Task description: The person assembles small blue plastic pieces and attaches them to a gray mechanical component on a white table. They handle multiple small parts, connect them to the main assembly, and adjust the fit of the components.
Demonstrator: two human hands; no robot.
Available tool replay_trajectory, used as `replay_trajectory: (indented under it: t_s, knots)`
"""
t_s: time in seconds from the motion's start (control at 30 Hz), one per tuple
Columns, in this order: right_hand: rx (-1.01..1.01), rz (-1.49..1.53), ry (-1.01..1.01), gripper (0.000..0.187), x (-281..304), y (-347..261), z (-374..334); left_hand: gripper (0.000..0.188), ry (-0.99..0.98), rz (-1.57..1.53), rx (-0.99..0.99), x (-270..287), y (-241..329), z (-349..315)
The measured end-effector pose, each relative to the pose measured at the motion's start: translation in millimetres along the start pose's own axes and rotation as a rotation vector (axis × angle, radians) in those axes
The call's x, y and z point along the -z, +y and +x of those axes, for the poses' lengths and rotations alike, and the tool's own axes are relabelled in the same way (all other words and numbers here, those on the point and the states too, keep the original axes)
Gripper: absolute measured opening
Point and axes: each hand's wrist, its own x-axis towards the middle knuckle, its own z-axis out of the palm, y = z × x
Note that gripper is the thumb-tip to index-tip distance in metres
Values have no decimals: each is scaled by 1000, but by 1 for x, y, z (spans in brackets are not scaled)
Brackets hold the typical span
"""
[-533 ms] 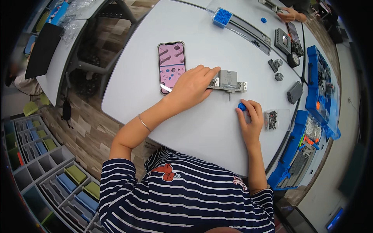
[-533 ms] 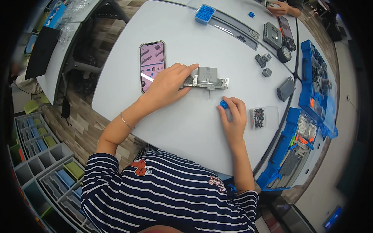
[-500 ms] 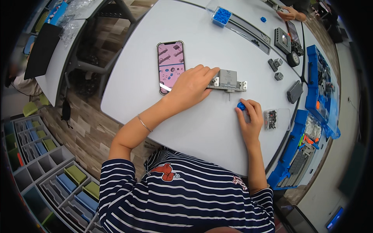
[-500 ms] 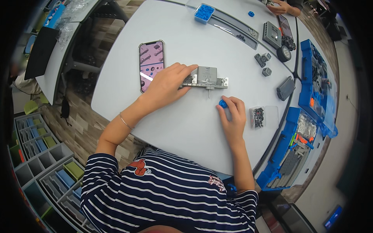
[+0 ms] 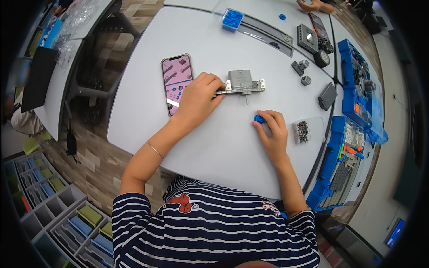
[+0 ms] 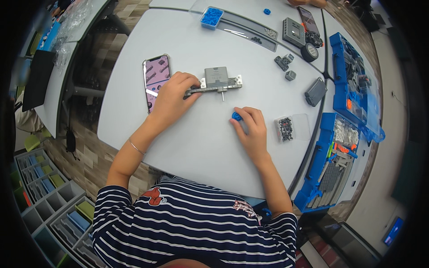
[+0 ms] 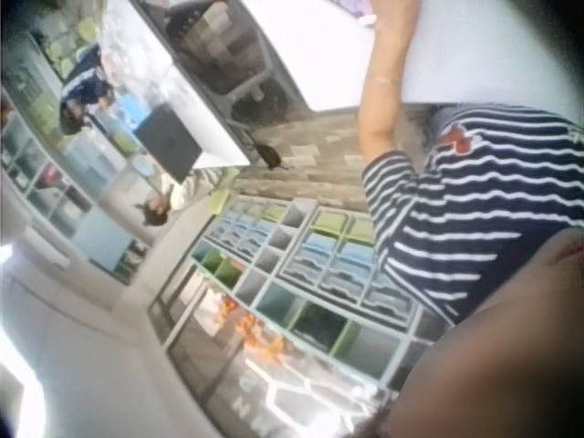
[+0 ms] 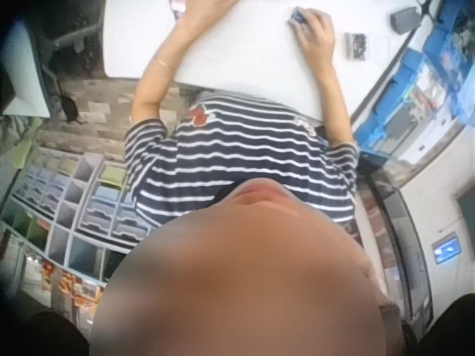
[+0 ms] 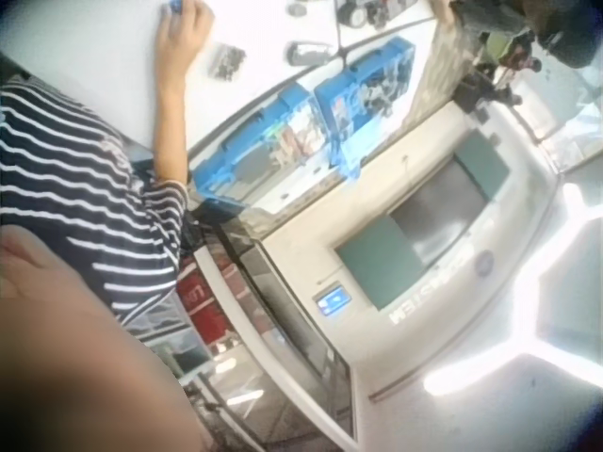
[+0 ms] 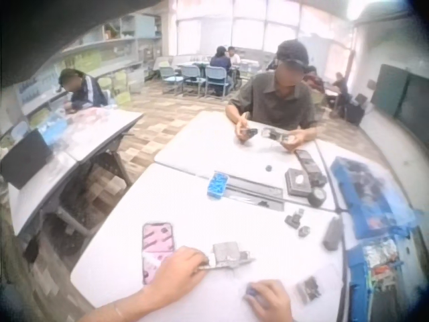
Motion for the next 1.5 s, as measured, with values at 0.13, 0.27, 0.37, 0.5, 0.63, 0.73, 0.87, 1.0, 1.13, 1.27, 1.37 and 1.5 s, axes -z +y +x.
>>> replay_trajectory:
  t_s: [0.13,0.27,0.37,0.5,0.63,0.73,0.87,1.0,1.13,1.27,1.37,1.5]
  knots:
    - [54,19,-1,34,-5,-3,8,25,35,-1,53,0,-5,5]
    - [108,31,-34,35,-9,-5,15,20,100,34,-2,0,-14,13]
    - [143,48,-50,36,-13,-6,18,20,110,41,10,0,-21,17]
    - [125,74,-91,36,-15,-8,19,19,110,27,26,-1,-26,18]
    - [113,113,-88,35,-12,-7,19,17,106,7,57,-2,-27,16]
    - [103,128,-95,33,-11,-5,18,17,114,17,66,-3,-28,16]
    - [96,130,-105,33,-12,-4,17,18,114,38,76,-3,-29,15]
    - [98,133,-118,32,-11,-3,17,19,121,47,73,-1,-26,15]
    - [97,138,-138,32,-9,-3,18,24,123,62,89,3,-20,14]
    - [82,150,-154,32,-8,-3,18,30,137,57,73,5,-17,16]
    - [78,156,-162,32,-7,-3,19,32,132,66,56,5,-17,17]
    - [79,162,-168,33,-5,-3,19,30,137,85,30,5,-18,17]
